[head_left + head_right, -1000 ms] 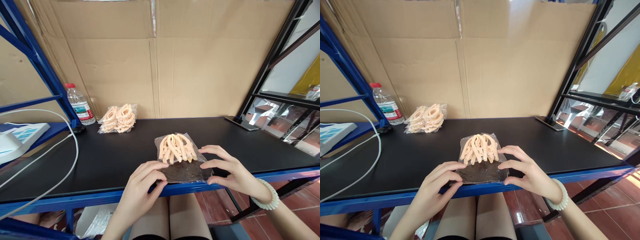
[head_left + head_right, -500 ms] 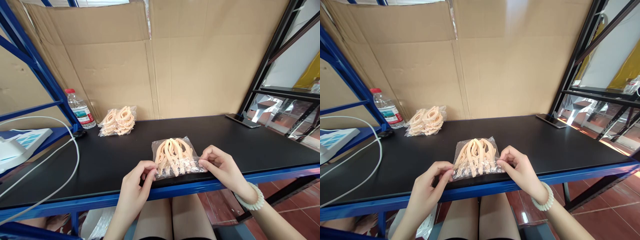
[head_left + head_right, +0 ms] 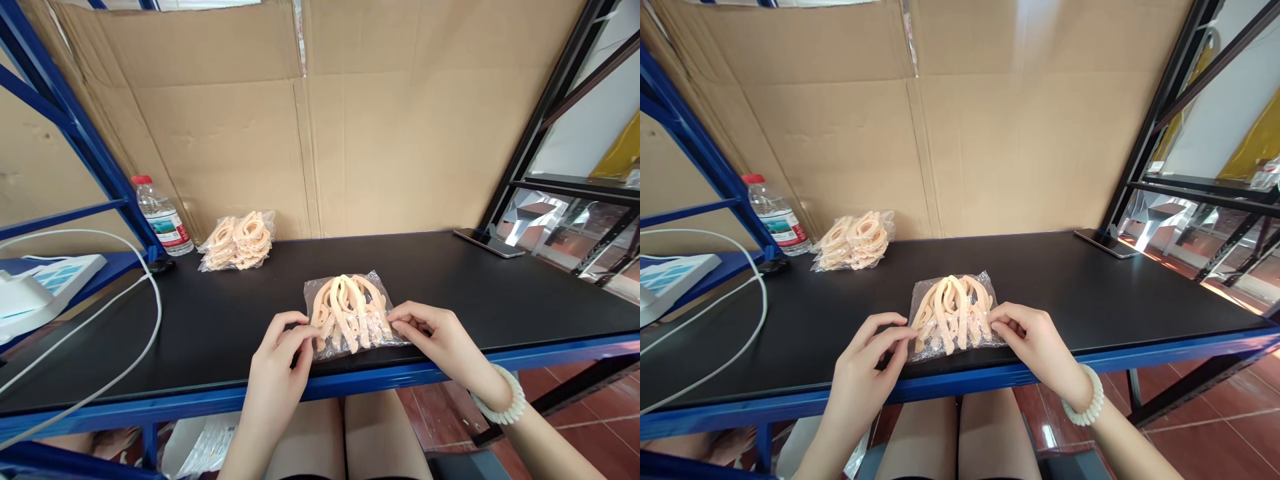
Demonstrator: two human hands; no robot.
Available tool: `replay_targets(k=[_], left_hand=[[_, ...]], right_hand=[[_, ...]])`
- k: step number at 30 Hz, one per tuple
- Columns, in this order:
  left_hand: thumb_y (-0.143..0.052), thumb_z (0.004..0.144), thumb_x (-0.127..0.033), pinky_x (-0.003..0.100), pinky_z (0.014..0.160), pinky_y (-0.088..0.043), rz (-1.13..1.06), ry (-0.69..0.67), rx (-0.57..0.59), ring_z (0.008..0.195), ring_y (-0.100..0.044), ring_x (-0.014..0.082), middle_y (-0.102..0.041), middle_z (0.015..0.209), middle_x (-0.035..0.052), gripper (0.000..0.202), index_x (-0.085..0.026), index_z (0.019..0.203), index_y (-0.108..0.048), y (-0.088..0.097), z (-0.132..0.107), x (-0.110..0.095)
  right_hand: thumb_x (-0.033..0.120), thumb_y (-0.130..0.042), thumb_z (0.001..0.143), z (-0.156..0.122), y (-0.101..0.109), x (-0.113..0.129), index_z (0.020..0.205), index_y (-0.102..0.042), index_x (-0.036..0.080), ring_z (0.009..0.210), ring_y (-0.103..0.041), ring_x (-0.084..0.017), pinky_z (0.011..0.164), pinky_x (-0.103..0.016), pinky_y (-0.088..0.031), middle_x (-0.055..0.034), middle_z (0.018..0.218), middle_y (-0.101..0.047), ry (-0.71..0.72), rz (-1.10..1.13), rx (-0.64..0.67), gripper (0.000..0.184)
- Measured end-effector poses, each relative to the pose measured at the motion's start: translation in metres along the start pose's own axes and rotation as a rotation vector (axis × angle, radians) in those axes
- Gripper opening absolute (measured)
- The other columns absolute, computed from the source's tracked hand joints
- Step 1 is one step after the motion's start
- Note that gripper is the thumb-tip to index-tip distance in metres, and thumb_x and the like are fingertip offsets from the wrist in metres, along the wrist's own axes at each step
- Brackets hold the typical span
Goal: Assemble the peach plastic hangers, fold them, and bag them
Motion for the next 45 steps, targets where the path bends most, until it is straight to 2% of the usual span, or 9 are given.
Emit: replay_targets(k=[3, 14, 21, 25, 30, 34, 37, 43, 45], left_hand=[[-0.044, 0.091, -0.009, 0.021, 0.057, -0.052, 0.008, -0.022, 0.006, 0.068, -0.067, 0.0126, -0.063, 0.098, 0.0053, 0.026, -0.021, 0.087, -0.067, -0.002, -0.001, -0.002], [-0.041, 0.091, -0.004, 0.029, 0.079, -0.056, 0.051, -0.105, 0.122, 0.091, -0.067, 0.0190, -0.066, 0.106, 0.0086, 0.033, -0.019, 0.107, -0.066, -0.009, -0.014, -0.006], [-0.042, 0.091, -0.005, 0.034, 0.075, -0.056, 0.051, -0.147, 0.207, 0.086, -0.061, 0.0216, -0.069, 0.099, 0.0090, 0.027, -0.016, 0.104, -0.063, -0.010, -0.015, -0.013], [-0.046, 0.093, -0.011, 0.039, 0.078, -0.056, 0.091, -0.167, 0.233, 0.091, -0.060, 0.0242, -0.066, 0.105, 0.0121, 0.022, -0.014, 0.106, -0.063, -0.011, -0.016, -0.016], [-0.048, 0.093, -0.015, 0.043, 0.088, -0.054, 0.149, -0.200, 0.269, 0.113, -0.054, 0.0293, -0.056, 0.131, 0.0140, 0.020, -0.016, 0.107, -0.062, -0.014, -0.018, -0.018], [-0.050, 0.092, -0.015, 0.043, 0.096, -0.052, 0.131, -0.235, 0.291, 0.123, -0.049, 0.0296, -0.055, 0.135, 0.0130, 0.019, -0.016, 0.107, -0.060, -0.014, -0.022, -0.025], [-0.051, 0.091, -0.014, 0.043, 0.101, -0.049, 0.103, -0.257, 0.286, 0.129, -0.046, 0.0294, -0.054, 0.138, 0.0133, 0.019, -0.016, 0.108, -0.061, -0.015, -0.024, -0.037], [-0.052, 0.091, -0.023, 0.053, 0.114, -0.035, 0.066, -0.292, 0.313, 0.137, -0.040, 0.0308, -0.054, 0.141, 0.0101, 0.025, -0.018, 0.112, -0.064, -0.035, -0.019, -0.068], [-0.049, 0.093, -0.030, 0.054, 0.116, -0.030, 0.071, -0.313, 0.371, 0.140, -0.036, 0.0305, -0.052, 0.143, 0.0099, 0.032, -0.017, 0.119, -0.062, -0.050, -0.018, -0.077]], right_hand=[[0.026, -0.051, 0.095, -0.001, 0.002, 0.003, 0.092, -0.072, 0.022, 0.076, -0.066, -0.018, 0.069, -0.029, -0.052, -0.0039, 0.088, -0.071, 0.021, -0.075, -0.044, 0.022], [0.022, -0.044, 0.099, -0.003, 0.006, 0.003, 0.108, -0.071, 0.021, 0.068, -0.061, -0.016, 0.064, -0.028, -0.052, -0.0033, 0.079, -0.063, 0.074, -0.229, -0.084, 0.029], [0.025, -0.039, 0.101, -0.006, 0.005, -0.007, 0.110, -0.068, 0.018, 0.076, -0.062, -0.019, 0.071, -0.034, -0.052, -0.0063, 0.089, -0.061, 0.038, -0.276, -0.067, 0.031], [0.032, -0.035, 0.103, -0.008, 0.005, -0.007, 0.108, -0.068, 0.020, 0.081, -0.060, -0.020, 0.076, -0.037, -0.052, -0.0075, 0.093, -0.059, 0.008, -0.319, -0.013, 0.035], [0.045, -0.035, 0.101, -0.012, 0.003, 0.003, 0.111, -0.067, 0.020, 0.093, -0.058, -0.025, 0.083, -0.044, -0.050, -0.0096, 0.101, -0.058, 0.009, -0.521, 0.060, 0.041], [0.052, -0.029, 0.100, -0.011, 0.004, 0.005, 0.116, -0.065, 0.022, 0.098, -0.055, -0.027, 0.081, -0.046, -0.049, -0.0112, 0.107, -0.057, 0.003, -0.629, 0.114, 0.050], [0.057, -0.025, 0.100, -0.002, 0.008, 0.003, 0.112, -0.067, 0.023, 0.100, -0.055, -0.027, 0.084, -0.047, -0.047, -0.0110, 0.108, -0.058, 0.011, -0.647, 0.185, 0.056], [0.059, -0.016, 0.099, 0.037, 0.022, -0.028, 0.111, -0.071, 0.029, 0.108, -0.055, -0.029, 0.090, -0.049, -0.046, -0.0107, 0.115, -0.059, -0.046, -0.601, 0.377, 0.064], [0.062, -0.018, 0.098, 0.051, 0.024, -0.045, 0.122, -0.067, 0.032, 0.120, -0.051, -0.033, 0.097, -0.054, -0.041, -0.0105, 0.126, -0.057, -0.084, -0.558, 0.434, 0.063]])
Point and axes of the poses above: each hand's wrist, its own z-axis towards the middle knuckle, its own y-axis out of the back of the hand, x = y × z, the point moved 8 cm from there along z, towards the middle knuckle
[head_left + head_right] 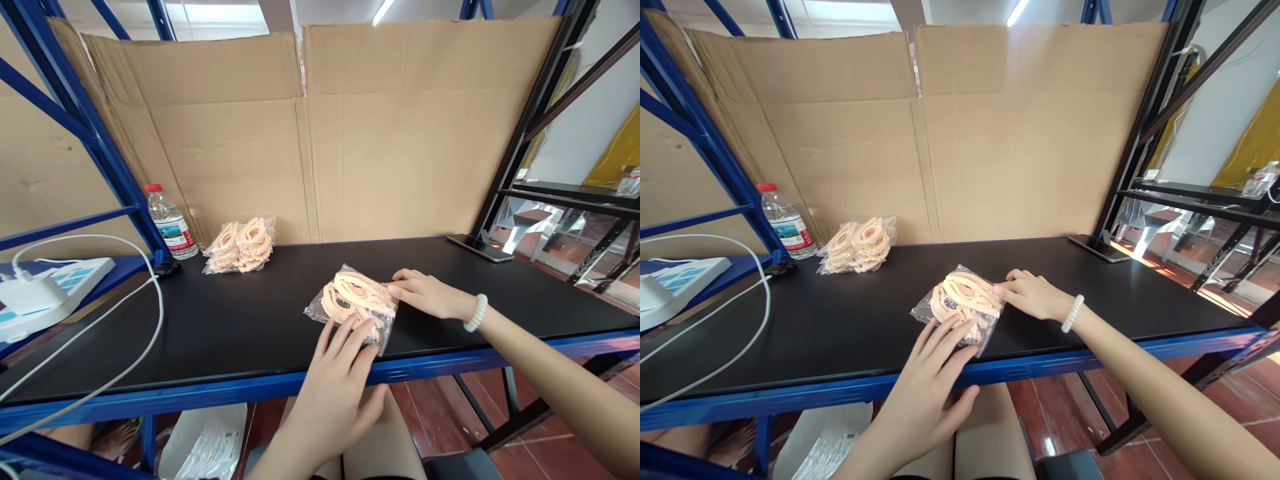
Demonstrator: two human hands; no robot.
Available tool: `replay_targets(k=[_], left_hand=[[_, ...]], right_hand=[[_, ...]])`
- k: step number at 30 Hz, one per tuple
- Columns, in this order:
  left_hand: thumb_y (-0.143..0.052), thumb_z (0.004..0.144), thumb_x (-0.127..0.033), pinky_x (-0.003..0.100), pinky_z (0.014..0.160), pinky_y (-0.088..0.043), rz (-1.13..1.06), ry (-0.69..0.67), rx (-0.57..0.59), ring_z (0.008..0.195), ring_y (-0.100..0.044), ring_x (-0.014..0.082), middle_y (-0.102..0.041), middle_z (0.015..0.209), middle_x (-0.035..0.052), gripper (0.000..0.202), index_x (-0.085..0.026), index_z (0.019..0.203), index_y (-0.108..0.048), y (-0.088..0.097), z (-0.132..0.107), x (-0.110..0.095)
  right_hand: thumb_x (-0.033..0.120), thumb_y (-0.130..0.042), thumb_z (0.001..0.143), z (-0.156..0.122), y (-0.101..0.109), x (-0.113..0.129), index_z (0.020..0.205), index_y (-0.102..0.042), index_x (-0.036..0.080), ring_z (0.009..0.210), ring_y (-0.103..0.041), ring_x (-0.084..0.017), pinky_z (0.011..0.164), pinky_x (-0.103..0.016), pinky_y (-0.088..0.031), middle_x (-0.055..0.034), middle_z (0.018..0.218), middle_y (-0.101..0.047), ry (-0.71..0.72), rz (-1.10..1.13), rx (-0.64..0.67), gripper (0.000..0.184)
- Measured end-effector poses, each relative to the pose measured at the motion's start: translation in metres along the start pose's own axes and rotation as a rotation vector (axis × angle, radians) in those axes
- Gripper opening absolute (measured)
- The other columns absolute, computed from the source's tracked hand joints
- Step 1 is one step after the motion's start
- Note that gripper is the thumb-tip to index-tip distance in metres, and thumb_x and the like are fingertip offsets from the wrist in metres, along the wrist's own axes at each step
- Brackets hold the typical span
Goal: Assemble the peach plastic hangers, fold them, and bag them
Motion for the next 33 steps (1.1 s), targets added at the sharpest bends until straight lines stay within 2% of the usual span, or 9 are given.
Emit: replay_targets(k=[6, 11, 13, 16, 19, 23, 26, 28, 33], left_hand=[[-0.047, 0.092, -0.052, 0.060, 0.115, -0.025, 0.061, 0.086, 0.103, 0.142, -0.031, 0.0380, -0.041, 0.151, 0.0203, 0.061, -0.008, 0.134, -0.054, -0.046, 0.039, -0.025], [-0.057, 0.083, -0.059, 0.064, 0.113, -0.024, 0.092, 0.244, 0.184, 0.141, -0.028, 0.0461, -0.032, 0.150, 0.0337, 0.084, 0.006, 0.136, -0.049, -0.079, 0.083, -0.045], [-0.063, 0.077, -0.058, 0.063, 0.113, -0.024, 0.059, 0.245, 0.199, 0.140, -0.030, 0.0468, -0.033, 0.149, 0.0343, 0.087, 0.005, 0.135, -0.050, -0.077, 0.089, -0.049], [-0.062, 0.080, -0.051, 0.058, 0.117, -0.022, -0.029, 0.121, 0.118, 0.141, -0.032, 0.0405, -0.038, 0.151, 0.0260, 0.072, -0.003, 0.133, -0.053, -0.048, 0.081, -0.052], [-0.059, 0.085, -0.045, 0.055, 0.116, -0.026, -0.096, 0.050, 0.079, 0.140, -0.035, 0.0357, -0.044, 0.149, 0.0176, 0.058, -0.012, 0.132, -0.054, -0.009, 0.067, -0.031], [-0.055, 0.089, -0.029, 0.049, 0.111, -0.036, -0.131, -0.060, 0.157, 0.135, -0.043, 0.0286, -0.053, 0.142, 0.0099, 0.041, -0.021, 0.129, -0.056, 0.024, 0.076, 0.029], [-0.048, 0.094, -0.029, 0.045, 0.111, -0.037, -0.121, -0.011, 0.244, 0.133, -0.047, 0.0270, -0.053, 0.142, 0.0144, 0.037, -0.014, 0.127, -0.056, 0.023, 0.098, 0.088], [-0.043, 0.096, -0.027, 0.042, 0.114, -0.033, -0.132, -0.012, 0.254, 0.135, -0.044, 0.0255, -0.052, 0.143, 0.0163, 0.039, -0.010, 0.131, -0.053, 0.016, 0.113, 0.113], [-0.042, 0.098, -0.030, 0.035, 0.119, -0.023, -0.208, -0.145, 0.369, 0.145, -0.029, 0.0180, -0.034, 0.157, 0.0070, 0.048, -0.019, 0.145, -0.038, -0.020, 0.136, 0.114]], right_hand=[[0.071, -0.016, 0.093, 0.045, -0.005, -0.031, 0.140, -0.052, 0.031, 0.142, -0.030, -0.035, 0.113, -0.054, -0.027, -0.0059, 0.149, -0.045, -0.007, 0.050, 0.105, 0.072], [0.074, -0.008, 0.091, 0.086, 0.003, -0.021, 0.134, -0.059, 0.020, 0.137, -0.039, -0.032, 0.114, -0.043, -0.030, -0.0083, 0.148, -0.047, -0.006, 0.050, 0.122, 0.086], [0.075, -0.014, 0.091, 0.097, 0.008, -0.013, 0.129, -0.064, 0.020, 0.136, -0.040, -0.035, 0.113, -0.047, -0.030, -0.0101, 0.147, -0.048, -0.024, 0.023, 0.114, 0.084], [0.071, -0.023, 0.093, 0.100, 0.017, 0.001, 0.129, -0.063, 0.020, 0.139, -0.034, -0.037, 0.113, -0.055, -0.026, -0.0120, 0.147, -0.048, -0.018, -0.021, 0.060, 0.074], [0.062, -0.025, 0.097, 0.085, 0.029, 0.014, 0.141, -0.050, 0.018, 0.142, -0.029, -0.036, 0.112, -0.057, -0.025, -0.0136, 0.151, -0.041, 0.016, -0.050, -0.058, 0.067], [0.051, -0.024, 0.100, 0.050, 0.045, 0.023, 0.142, -0.044, 0.009, 0.138, -0.038, -0.034, 0.110, -0.051, -0.034, -0.0204, 0.147, -0.044, 0.013, -0.066, -0.194, 0.063], [0.051, -0.026, 0.099, 0.023, 0.050, 0.025, 0.141, -0.043, 0.000, 0.135, -0.041, -0.035, 0.111, -0.047, -0.033, -0.0256, 0.141, -0.048, -0.043, -0.082, -0.223, 0.068], [0.054, -0.026, 0.098, 0.010, 0.048, 0.026, 0.143, -0.039, -0.001, 0.135, -0.042, -0.036, 0.110, -0.046, -0.034, -0.0268, 0.141, -0.048, -0.094, -0.100, -0.220, 0.072], [0.057, -0.030, 0.096, -0.008, 0.024, 0.032, 0.150, -0.027, 0.002, 0.132, -0.044, -0.039, 0.101, -0.049, -0.042, -0.0262, 0.148, -0.039, -0.232, -0.176, -0.128, 0.077]])
Point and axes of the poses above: each hand's wrist, its own z-axis towards the middle knuckle, its own y-axis out of the back of the hand, x = y × z, the point moved 8 cm from there along z, towards the middle knuckle
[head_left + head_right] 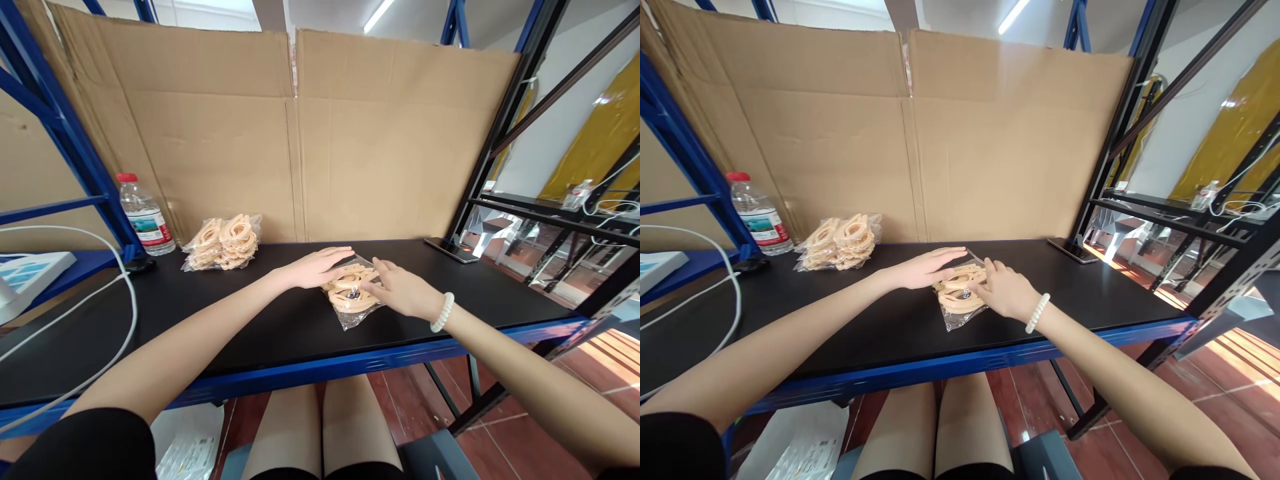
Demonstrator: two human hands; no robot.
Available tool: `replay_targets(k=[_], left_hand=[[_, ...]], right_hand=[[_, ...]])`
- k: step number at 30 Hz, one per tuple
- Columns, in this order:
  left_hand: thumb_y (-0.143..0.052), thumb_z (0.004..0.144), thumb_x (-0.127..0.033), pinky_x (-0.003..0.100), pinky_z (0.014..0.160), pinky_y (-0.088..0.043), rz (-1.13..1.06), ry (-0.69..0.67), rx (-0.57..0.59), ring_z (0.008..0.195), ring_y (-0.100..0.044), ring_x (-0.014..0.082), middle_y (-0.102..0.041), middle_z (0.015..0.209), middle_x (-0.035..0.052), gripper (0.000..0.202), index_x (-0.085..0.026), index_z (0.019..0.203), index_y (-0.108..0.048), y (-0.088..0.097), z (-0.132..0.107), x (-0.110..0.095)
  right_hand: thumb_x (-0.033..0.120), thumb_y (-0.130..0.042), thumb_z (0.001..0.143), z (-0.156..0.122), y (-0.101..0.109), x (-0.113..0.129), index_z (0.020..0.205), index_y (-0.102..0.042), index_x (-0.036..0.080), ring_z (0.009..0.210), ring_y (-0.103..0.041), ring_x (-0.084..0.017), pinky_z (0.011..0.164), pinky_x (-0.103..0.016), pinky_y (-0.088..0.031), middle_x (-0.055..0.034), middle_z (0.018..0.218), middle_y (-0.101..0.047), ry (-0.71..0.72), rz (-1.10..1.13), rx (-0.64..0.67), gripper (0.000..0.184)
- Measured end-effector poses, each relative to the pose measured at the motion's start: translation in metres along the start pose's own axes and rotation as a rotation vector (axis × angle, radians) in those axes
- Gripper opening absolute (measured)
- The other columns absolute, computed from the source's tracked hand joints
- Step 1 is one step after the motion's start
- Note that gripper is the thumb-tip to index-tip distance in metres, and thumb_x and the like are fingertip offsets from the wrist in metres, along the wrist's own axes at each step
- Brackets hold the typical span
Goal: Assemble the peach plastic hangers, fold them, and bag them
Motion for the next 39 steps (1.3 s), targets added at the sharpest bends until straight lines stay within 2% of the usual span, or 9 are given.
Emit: replay_targets(k=[4, 6, 9, 12, 21, 26, 30, 36, 39], left_hand=[[-0.036, 0.099, -0.028, 0.035, 0.120, -0.017, -0.040, -0.011, 0.071, 0.149, -0.019, 0.0173, -0.024, 0.161, 0.0009, 0.048, -0.025, 0.147, -0.036, -0.019, 0.027, 0.004], [-0.036, 0.098, -0.026, 0.036, 0.120, -0.018, -0.061, -0.002, 0.122, 0.148, -0.020, 0.0178, -0.028, 0.160, -0.0034, 0.046, -0.029, 0.144, -0.042, -0.027, 0.033, 0.009], [-0.036, 0.100, -0.033, 0.038, 0.119, -0.021, -0.093, 0.005, 0.178, 0.147, -0.024, 0.0201, -0.040, 0.154, -0.0068, 0.043, -0.033, 0.141, -0.046, -0.034, 0.029, 0.016], [-0.036, 0.100, -0.045, 0.040, 0.119, -0.021, -0.119, 0.013, 0.181, 0.146, -0.027, 0.0218, -0.040, 0.154, -0.0078, 0.045, -0.036, 0.144, -0.042, -0.033, 0.015, 0.021], [-0.029, 0.101, -0.045, 0.034, 0.118, -0.026, -0.111, 0.141, 0.015, 0.143, -0.034, 0.0191, -0.039, 0.155, 0.0017, 0.051, -0.025, 0.147, -0.038, -0.037, -0.009, 0.021], [-0.029, 0.102, -0.038, 0.037, 0.115, -0.032, -0.047, 0.302, -0.111, 0.142, -0.035, 0.0217, -0.040, 0.154, 0.0047, 0.047, -0.023, 0.146, -0.039, -0.049, -0.003, 0.010], [-0.045, 0.100, -0.035, 0.051, 0.105, -0.042, 0.022, 0.426, -0.194, 0.130, -0.048, 0.0285, -0.049, 0.144, 0.0114, 0.041, -0.020, 0.138, -0.047, -0.055, 0.020, 0.002], [-0.059, 0.095, -0.032, 0.046, 0.089, -0.054, 0.099, 0.598, -0.298, 0.106, -0.062, 0.0243, -0.059, 0.126, 0.0105, 0.033, -0.017, 0.124, -0.057, -0.059, 0.070, 0.008], [-0.059, 0.095, -0.032, 0.045, 0.088, -0.054, 0.113, 0.673, -0.331, 0.105, -0.062, 0.0241, -0.059, 0.125, 0.0104, 0.033, -0.017, 0.124, -0.057, -0.064, 0.095, 0.012]], right_hand=[[0.060, -0.033, 0.095, -0.011, -0.011, 0.020, 0.149, -0.030, 0.009, 0.127, -0.047, -0.039, 0.096, -0.052, -0.042, -0.0227, 0.145, -0.046, 0.033, -0.067, 0.006, 0.075], [0.065, -0.033, 0.093, -0.016, -0.012, 0.028, 0.150, -0.030, 0.009, 0.127, -0.045, -0.040, 0.096, -0.054, -0.041, -0.0238, 0.143, -0.046, 0.036, -0.099, -0.024, 0.079], [0.069, -0.031, 0.092, -0.022, -0.013, 0.035, 0.149, -0.031, 0.009, 0.124, -0.047, -0.040, 0.093, -0.055, -0.041, -0.0254, 0.137, -0.052, 0.039, -0.117, -0.049, 0.082], [0.068, -0.034, 0.092, -0.024, -0.016, 0.037, 0.147, -0.036, 0.014, 0.125, -0.046, -0.041, 0.091, -0.056, -0.042, -0.0237, 0.139, -0.051, 0.079, -0.122, -0.059, 0.078], [0.055, -0.037, 0.097, 0.001, -0.026, 0.007, 0.155, -0.021, 0.025, 0.144, -0.025, -0.036, 0.109, -0.058, -0.029, -0.0121, 0.160, -0.024, 0.289, -0.077, 0.100, 0.067], [0.060, -0.030, 0.097, 0.001, -0.017, 0.011, 0.155, -0.019, 0.018, 0.143, -0.028, -0.036, 0.106, -0.055, -0.035, -0.0174, 0.159, -0.023, 0.202, 0.003, 0.081, 0.073], [0.058, -0.030, 0.097, 0.008, -0.023, 0.015, 0.153, -0.021, 0.012, 0.143, -0.025, -0.038, 0.108, -0.058, -0.031, -0.0215, 0.158, -0.023, 0.103, -0.039, 0.080, 0.073], [0.043, -0.033, 0.098, 0.048, -0.031, -0.041, 0.153, -0.025, 0.017, 0.144, -0.025, -0.038, 0.106, -0.062, -0.031, -0.0155, 0.160, -0.020, 0.037, -0.056, 0.137, 0.061], [0.042, -0.038, 0.098, 0.068, -0.030, -0.078, 0.151, -0.032, 0.018, 0.144, -0.026, -0.036, 0.109, -0.055, -0.032, -0.0142, 0.160, -0.022, 0.036, -0.051, 0.141, 0.058]])
Point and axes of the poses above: each hand's wrist, its own z-axis towards the middle knuckle, its own y-axis out of the back of the hand, x = y × z, the point moved 8 cm from there along z, towards the middle knuckle
